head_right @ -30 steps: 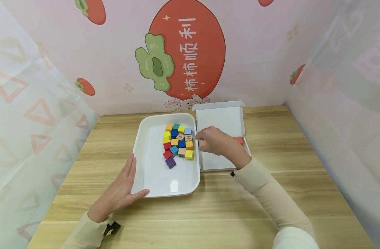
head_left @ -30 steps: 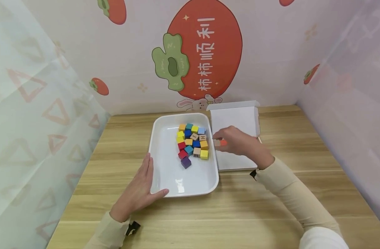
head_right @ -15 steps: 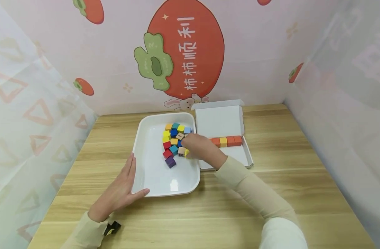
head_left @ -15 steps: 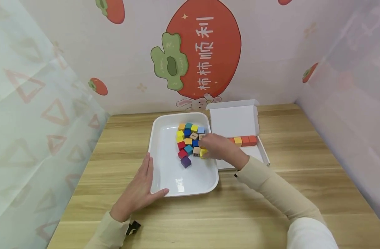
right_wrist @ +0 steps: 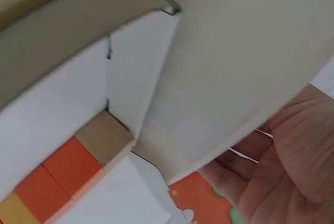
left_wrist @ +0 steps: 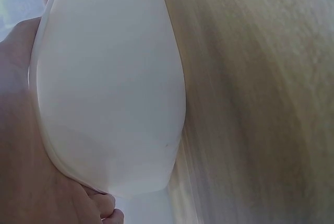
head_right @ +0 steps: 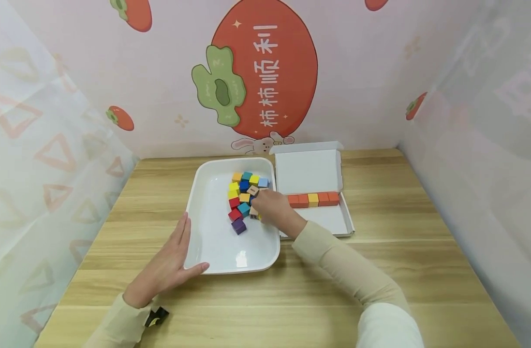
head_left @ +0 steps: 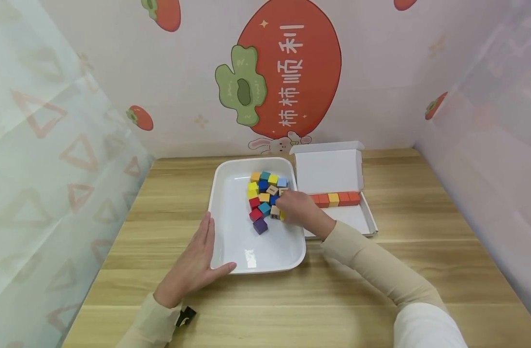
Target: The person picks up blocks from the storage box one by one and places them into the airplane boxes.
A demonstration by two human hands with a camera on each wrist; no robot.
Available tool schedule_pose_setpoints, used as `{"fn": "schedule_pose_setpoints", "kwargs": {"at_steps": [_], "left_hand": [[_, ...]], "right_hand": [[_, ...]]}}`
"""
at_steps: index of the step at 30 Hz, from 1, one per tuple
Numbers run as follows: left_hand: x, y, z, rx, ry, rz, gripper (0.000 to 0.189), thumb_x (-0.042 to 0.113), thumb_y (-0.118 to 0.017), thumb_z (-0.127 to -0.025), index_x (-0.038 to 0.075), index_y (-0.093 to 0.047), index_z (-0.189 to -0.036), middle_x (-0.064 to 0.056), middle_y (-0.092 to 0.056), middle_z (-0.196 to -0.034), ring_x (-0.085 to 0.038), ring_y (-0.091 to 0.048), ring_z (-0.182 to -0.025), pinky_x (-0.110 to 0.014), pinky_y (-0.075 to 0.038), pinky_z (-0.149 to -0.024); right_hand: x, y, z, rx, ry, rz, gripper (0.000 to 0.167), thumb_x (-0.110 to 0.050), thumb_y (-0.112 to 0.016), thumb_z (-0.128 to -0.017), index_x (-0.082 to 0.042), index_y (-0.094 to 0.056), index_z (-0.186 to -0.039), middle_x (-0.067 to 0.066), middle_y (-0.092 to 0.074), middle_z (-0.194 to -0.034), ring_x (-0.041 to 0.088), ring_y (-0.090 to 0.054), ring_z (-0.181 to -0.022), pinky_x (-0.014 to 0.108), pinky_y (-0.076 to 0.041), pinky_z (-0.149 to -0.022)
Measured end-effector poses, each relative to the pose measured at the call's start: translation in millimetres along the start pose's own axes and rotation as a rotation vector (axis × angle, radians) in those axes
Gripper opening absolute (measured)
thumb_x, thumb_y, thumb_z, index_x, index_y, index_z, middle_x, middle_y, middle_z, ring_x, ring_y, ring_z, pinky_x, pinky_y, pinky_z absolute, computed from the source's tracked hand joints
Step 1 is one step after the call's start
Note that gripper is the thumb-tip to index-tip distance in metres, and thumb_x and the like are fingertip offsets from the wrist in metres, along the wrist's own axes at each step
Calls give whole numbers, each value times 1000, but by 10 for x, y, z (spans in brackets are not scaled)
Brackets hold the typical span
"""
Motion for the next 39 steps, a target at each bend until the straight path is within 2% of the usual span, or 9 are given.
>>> {"fn": "schedule_pose_setpoints", "kwargs": {"at_steps": [5,10,13,17,21,25,28,33,39], "left_hand": [[-5,-3,0,5,-9,-7,128,74,-67,-87,0,-2,-169,-15,10,-179,-40,-10,-166,-57,-30,-128],[2,14,3,-6,-2,-3,128,74,-67,-87,0,-2,-169,-15,11,-179,-39,-9,-166,-58,-29,-128],[5,14,-3,-12,3,1,128,74,-67,-87,1,-2,-169,-14,11,-179,-39,-8,-166,-58,-29,-128],[4,12,-7,-14,9,2,128,75,-67,-86,1,-2,-169,-14,11,-179,-39,-9,-166,-59,-30,-127],[2,11,1,-17,13,0,129,75,-67,-86,1,-2,-169,-14,11,-179,-40,-10,-166,-59,-31,-127],[4,18,5,-13,9,1,128,75,-66,-87,1,-1,-169,-13,11,-179,-40,-11,-166,-58,-31,-127],[2,26,6,-7,2,5,127,74,-66,-87,1,-2,-169,-13,11,-179,-40,-10,-166,-58,-30,-127],[-11,24,5,-5,-5,3,127,74,-66,-87,0,-3,-169,-14,11,-179,-40,-9,-166,-58,-30,-127],[-27,1,6,-4,-8,-2,128,76,-65,-87,0,-3,-169,-15,10,-179,-39,-9,-166,-58,-30,-128]], "right_hand": [[10,-58,2,30,24,69,29,-24,-84,-92,-11,-79,-117,9,-79,-110,22,-65,-87,36,-65,-89],[30,-53,5,17,61,27,33,-22,-85,-91,-11,-77,-120,9,-78,-113,22,-66,-91,37,-64,-93],[63,-18,33,-8,77,-34,35,-22,-86,-90,-12,-76,-121,8,-77,-113,22,-64,-93,37,-64,-95],[128,130,127,-3,85,-152,32,-19,-87,-88,-12,-77,-119,8,-76,-112,22,-63,-95,38,-63,-96],[217,366,275,50,86,-244,32,-14,-88,-86,-11,-79,-117,7,-77,-112,23,-65,-99,38,-63,-96],[357,578,421,106,70,-289,35,-12,-90,-84,-10,-80,-117,7,-78,-111,24,-67,-100,38,-64,-95],[484,656,504,140,41,-298,35,-10,-91,-82,-9,-80,-116,7,-78,-109,24,-67,-97,39,-64,-93],[665,607,554,151,4,-305,26,-5,-89,-83,-7,-80,-108,8,-78,-104,24,-66,-93,40,-64,-91],[742,379,496,88,-5,-318,24,-5,-88,-84,-7,-80,-106,9,-79,-104,22,-66,-89,39,-65,-89]]}}
Point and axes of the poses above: each hand's wrist, its own z-axis away from the middle knuckle, its own y-axis out of the back of the hand, x = y × z, the point moved 1 cm from there along -z, towards the middle knuckle
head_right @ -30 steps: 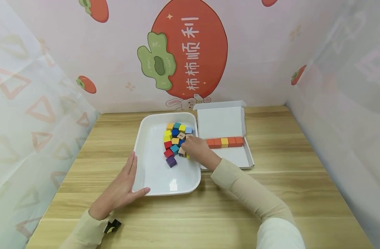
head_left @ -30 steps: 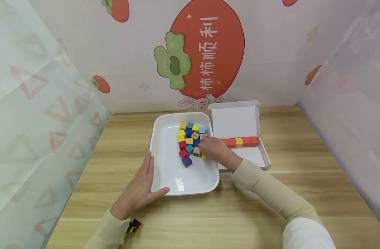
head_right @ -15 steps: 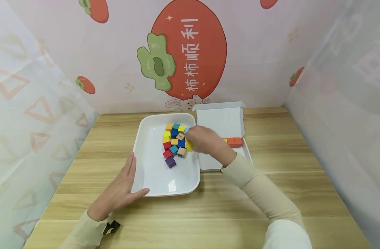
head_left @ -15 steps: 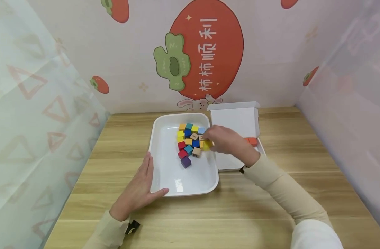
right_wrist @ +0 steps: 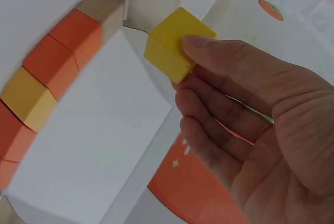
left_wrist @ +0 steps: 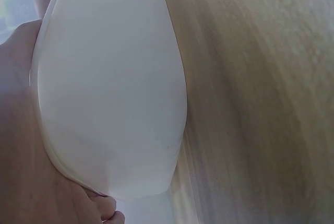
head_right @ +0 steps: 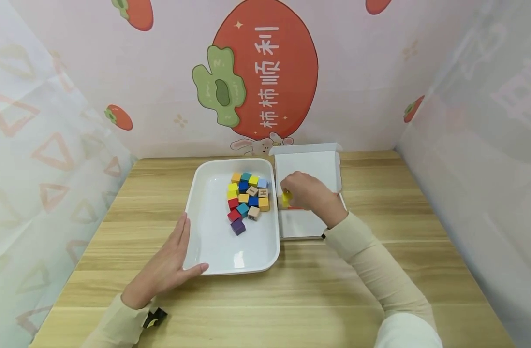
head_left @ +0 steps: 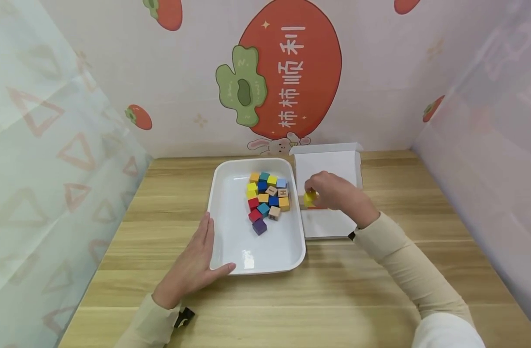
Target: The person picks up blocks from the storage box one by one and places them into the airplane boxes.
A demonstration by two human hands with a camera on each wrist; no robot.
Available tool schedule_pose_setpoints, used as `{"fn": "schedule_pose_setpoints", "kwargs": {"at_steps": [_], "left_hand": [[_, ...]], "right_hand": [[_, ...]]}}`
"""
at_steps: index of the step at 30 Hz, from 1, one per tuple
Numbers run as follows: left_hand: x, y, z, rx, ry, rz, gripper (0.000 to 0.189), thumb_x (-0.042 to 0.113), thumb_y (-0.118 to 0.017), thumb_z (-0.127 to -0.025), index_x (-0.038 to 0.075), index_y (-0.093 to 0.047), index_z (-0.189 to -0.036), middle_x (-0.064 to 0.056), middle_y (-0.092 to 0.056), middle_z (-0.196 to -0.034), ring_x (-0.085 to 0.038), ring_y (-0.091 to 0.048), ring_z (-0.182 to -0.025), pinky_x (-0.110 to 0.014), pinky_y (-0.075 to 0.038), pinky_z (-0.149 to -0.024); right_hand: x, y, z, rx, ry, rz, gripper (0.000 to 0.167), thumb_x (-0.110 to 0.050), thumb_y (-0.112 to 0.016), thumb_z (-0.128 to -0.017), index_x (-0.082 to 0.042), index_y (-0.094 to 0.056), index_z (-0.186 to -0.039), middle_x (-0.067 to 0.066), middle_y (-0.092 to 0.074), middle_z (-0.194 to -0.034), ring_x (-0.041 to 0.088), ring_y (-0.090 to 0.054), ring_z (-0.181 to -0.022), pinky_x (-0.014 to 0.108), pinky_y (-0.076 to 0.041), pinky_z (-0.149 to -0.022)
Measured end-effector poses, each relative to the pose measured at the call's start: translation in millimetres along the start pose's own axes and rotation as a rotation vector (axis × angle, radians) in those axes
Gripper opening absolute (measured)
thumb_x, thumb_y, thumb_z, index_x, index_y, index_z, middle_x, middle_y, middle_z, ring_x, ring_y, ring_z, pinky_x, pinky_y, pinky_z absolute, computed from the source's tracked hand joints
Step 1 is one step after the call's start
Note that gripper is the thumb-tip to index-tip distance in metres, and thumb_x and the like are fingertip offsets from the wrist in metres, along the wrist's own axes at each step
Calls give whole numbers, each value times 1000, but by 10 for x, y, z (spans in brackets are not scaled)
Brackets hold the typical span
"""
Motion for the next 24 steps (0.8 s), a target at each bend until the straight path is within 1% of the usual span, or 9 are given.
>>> {"fn": "schedule_pose_setpoints", "kwargs": {"at_steps": [4,9,15,18,21,24], "left_hand": [[1,-2,-2,-1,-8,-1,127,77,-64,-88,0,-3,-169,-15,10,-179,-39,-8,-166,-57,-29,-128],[4,13,-18,7,-7,1,127,75,-66,-87,0,-3,-169,-14,10,-179,-39,-9,-166,-58,-30,-127],[-7,17,-26,6,-11,-1,127,75,-65,-88,0,-2,-169,-15,11,-179,-39,-8,-166,-57,-29,-128],[-8,10,-22,5,-10,-1,127,76,-65,-88,0,-3,-169,-15,10,-179,-39,-8,-166,-57,-29,-128],[-4,3,-12,0,-5,0,127,76,-65,-88,0,-3,-169,-15,10,-179,-39,-8,-166,-57,-30,-128],[1,-2,1,-4,3,-2,127,76,-65,-88,1,-3,-169,-15,10,-179,-39,-9,-166,-57,-31,-127]], "right_hand": [[64,-180,-53,-29,2,-12,23,-5,-86,-86,-7,-80,-108,9,-78,-104,22,-64,-87,38,-64,-89],[95,-362,-130,-52,-13,-50,25,-8,-86,-87,-9,-79,-110,7,-75,-102,22,-62,-89,37,-63,-91],[106,-525,-200,-58,-17,-39,27,-8,-85,-88,-9,-77,-113,5,-72,-97,21,-59,-87,35,-61,-87],[112,-594,-214,-44,-26,-34,29,-9,-86,-87,-9,-77,-115,5,-71,-98,21,-59,-88,35,-62,-87],[121,-653,-220,-6,-27,-35,30,-8,-87,-86,-10,-78,-115,5,-72,-100,21,-59,-88,35,-62,-88],[126,-699,-222,35,-8,-22,30,-8,-88,-85,-9,-79,-114,6,-73,-99,21,-59,-88,36,-63,-88]]}}
Point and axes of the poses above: each hand's wrist, its own z-axis away from the middle knuckle, its own y-axis out of the back of the hand, x = y × z, the point moved 1 cm from there along -z, towards the middle knuckle
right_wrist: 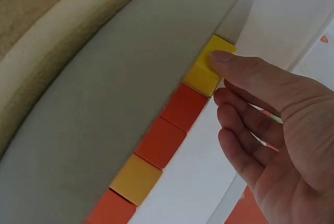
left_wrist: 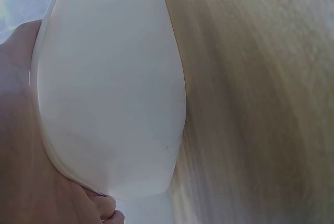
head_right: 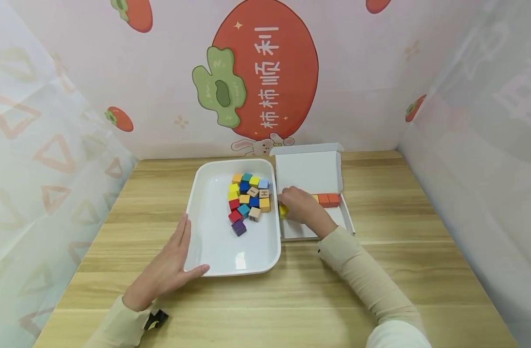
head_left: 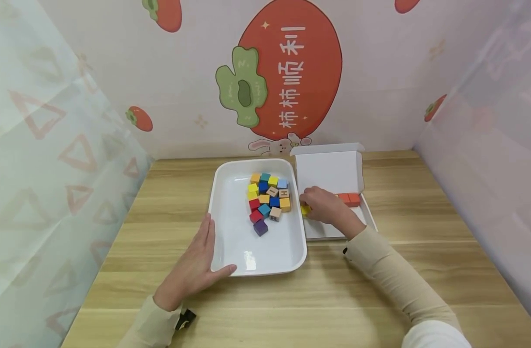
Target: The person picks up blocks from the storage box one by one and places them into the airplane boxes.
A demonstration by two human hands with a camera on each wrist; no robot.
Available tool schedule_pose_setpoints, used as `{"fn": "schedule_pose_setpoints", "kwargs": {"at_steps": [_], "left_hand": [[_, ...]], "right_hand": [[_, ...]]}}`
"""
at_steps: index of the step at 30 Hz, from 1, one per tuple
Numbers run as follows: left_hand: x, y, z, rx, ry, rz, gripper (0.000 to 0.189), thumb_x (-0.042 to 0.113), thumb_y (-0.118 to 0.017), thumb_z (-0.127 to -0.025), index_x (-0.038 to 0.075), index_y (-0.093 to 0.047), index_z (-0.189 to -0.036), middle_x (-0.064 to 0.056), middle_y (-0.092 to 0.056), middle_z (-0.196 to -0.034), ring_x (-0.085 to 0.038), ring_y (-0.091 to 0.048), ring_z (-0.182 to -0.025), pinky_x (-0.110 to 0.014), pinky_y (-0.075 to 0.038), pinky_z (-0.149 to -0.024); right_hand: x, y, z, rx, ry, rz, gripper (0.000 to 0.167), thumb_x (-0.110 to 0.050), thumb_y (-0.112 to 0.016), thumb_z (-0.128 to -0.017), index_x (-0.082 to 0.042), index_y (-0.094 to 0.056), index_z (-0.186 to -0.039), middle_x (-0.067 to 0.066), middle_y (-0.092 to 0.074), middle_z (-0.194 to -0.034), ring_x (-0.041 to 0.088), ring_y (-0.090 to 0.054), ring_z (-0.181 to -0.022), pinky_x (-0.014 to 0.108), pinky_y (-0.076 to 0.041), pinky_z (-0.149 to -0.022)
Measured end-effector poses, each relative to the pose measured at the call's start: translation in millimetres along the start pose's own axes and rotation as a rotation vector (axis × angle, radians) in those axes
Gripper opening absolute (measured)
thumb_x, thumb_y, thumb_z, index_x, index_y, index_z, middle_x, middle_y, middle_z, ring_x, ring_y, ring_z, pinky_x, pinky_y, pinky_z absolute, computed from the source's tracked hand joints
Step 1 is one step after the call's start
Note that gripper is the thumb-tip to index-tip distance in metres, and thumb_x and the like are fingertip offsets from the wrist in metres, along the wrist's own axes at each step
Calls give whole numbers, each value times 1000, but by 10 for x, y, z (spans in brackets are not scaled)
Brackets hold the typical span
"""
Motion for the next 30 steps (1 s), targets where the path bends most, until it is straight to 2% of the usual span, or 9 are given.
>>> {"fn": "schedule_pose_setpoints", "kwargs": {"at_steps": [5,10,14,18,25,30], "left_hand": [[10,4,17,-6,6,-4,127,76,-65,-87,1,-3,-169,-15,10,-179,-39,-10,-166,-58,-31,-127],[16,18,12,-8,5,-1,128,76,-65,-87,2,0,-169,-13,12,-179,-39,-8,-166,-58,-30,-127],[17,20,9,-8,8,1,128,77,-65,-87,2,-1,-169,-13,11,-179,-39,-8,-166,-58,-31,-127],[18,16,14,-1,3,1,127,77,-64,-87,1,-2,-169,-13,10,-179,-39,-8,-166,-57,-30,-127],[12,8,19,15,-10,-1,127,78,-62,-88,0,-2,-169,-15,10,-179,-39,-10,-166,-56,-31,-128],[10,10,20,18,-11,4,127,76,-64,-89,1,-1,-169,-14,11,-179,-39,-11,-166,-57,-32,-127]], "right_hand": [[-3,11,31,14,14,22,32,-14,-91,-83,-11,-80,-113,5,-74,-99,20,-60,-88,36,-64,-89],[-56,209,89,39,8,27,32,-15,-89,-86,-11,-80,-116,9,-77,-108,23,-65,-93,40,-64,-93],[-183,368,107,64,37,-32,36,-16,-86,-89,-8,-78,-123,12,-77,-119,25,-70,-104,42,-64,-96],[-396,430,100,42,91,-76,41,-19,-87,-89,-8,-77,-127,12,-77,-126,27,-72,-116,41,-63,-98],[-705,225,-32,-64,216,-136,38,-21,-85,-91,-9,-78,-126,9,-77,-125,25,-72,-117,40,-62,-99],[-814,23,-157,-95,271,-132,36,-19,-85,-91,-11,-78,-125,5,-79,-123,20,-72,-112,35,-61,-101]]}}
Point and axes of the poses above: each hand's wrist, its own z-axis away from the middle knuckle, its own y-axis out of the back of the hand, x = y × z, the point moved 1 cm from there along -z, towards the middle knuckle
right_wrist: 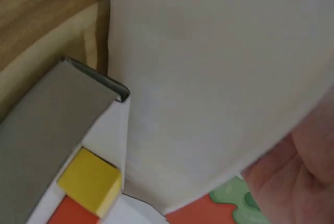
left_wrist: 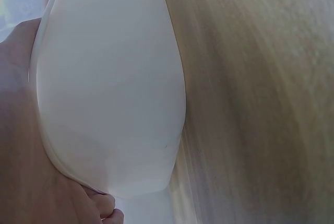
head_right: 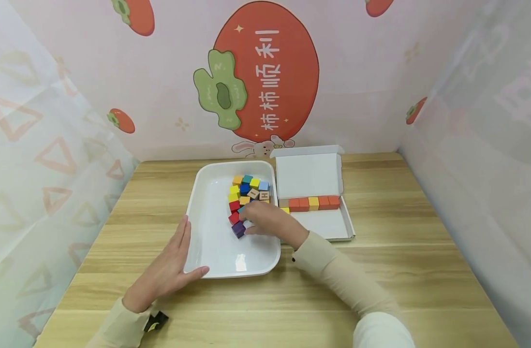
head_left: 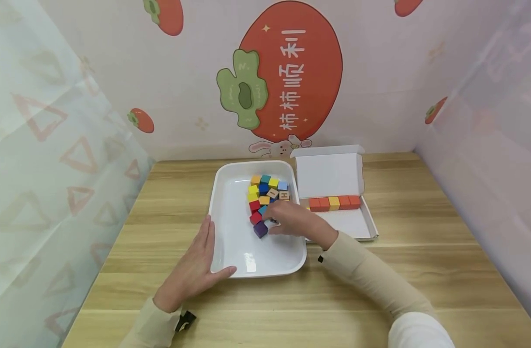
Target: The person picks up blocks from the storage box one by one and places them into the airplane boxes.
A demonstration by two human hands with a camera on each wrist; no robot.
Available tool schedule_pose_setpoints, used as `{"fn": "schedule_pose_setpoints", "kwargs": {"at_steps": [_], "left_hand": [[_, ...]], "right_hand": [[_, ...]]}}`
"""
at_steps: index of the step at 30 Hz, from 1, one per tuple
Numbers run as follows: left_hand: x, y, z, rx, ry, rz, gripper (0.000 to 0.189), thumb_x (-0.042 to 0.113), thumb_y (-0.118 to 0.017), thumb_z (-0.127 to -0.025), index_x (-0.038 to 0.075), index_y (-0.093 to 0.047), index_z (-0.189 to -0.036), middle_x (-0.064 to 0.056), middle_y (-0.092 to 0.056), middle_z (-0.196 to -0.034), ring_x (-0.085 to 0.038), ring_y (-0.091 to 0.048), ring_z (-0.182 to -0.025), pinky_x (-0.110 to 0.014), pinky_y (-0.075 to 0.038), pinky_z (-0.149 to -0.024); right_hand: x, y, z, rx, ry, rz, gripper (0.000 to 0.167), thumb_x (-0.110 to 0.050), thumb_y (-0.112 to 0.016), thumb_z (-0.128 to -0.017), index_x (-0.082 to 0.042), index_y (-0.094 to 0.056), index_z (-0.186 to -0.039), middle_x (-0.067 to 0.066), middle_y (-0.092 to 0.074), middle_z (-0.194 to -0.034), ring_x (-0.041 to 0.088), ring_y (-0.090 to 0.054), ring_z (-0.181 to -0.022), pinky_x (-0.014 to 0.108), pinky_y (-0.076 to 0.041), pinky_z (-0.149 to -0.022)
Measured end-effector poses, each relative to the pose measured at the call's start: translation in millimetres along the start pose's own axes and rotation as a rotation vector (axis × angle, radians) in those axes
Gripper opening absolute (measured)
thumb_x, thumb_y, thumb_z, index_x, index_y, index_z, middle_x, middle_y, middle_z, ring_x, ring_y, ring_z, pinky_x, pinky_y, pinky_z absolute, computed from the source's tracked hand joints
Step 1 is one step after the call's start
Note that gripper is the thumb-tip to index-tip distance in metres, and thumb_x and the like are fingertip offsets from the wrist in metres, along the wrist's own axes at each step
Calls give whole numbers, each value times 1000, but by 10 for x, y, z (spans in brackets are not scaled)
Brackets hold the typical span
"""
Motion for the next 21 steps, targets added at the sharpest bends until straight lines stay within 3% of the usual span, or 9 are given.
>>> {"fn": "schedule_pose_setpoints", "kwargs": {"at_steps": [9,21], "left_hand": [[-6,-1,5,4,-16,3,127,75,-65,-90,-2,-1,-168,-17,11,-179,-40,-11,-165,-56,-31,-128],[-12,3,3,20,-34,-9,127,77,-62,-90,-3,-1,-168,-18,11,-178,-40,-12,-165,-54,-31,-128]], "right_hand": [[25,-211,-159,12,13,43,34,-19,-86,-90,-12,-79,-123,3,-79,-118,16,-73,-106,30,-61,-99],[12,-299,-229,34,-4,58,39,-25,-86,-91,-11,-76,-126,3,-77,-116,14,-66,-100,30,-60,-100]]}}
Point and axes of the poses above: each hand's wrist, its own z-axis away from the middle knuckle, its own y-axis out of the back of the hand, x = y × z, the point moved 1 cm from there along -z, towards the middle knuckle
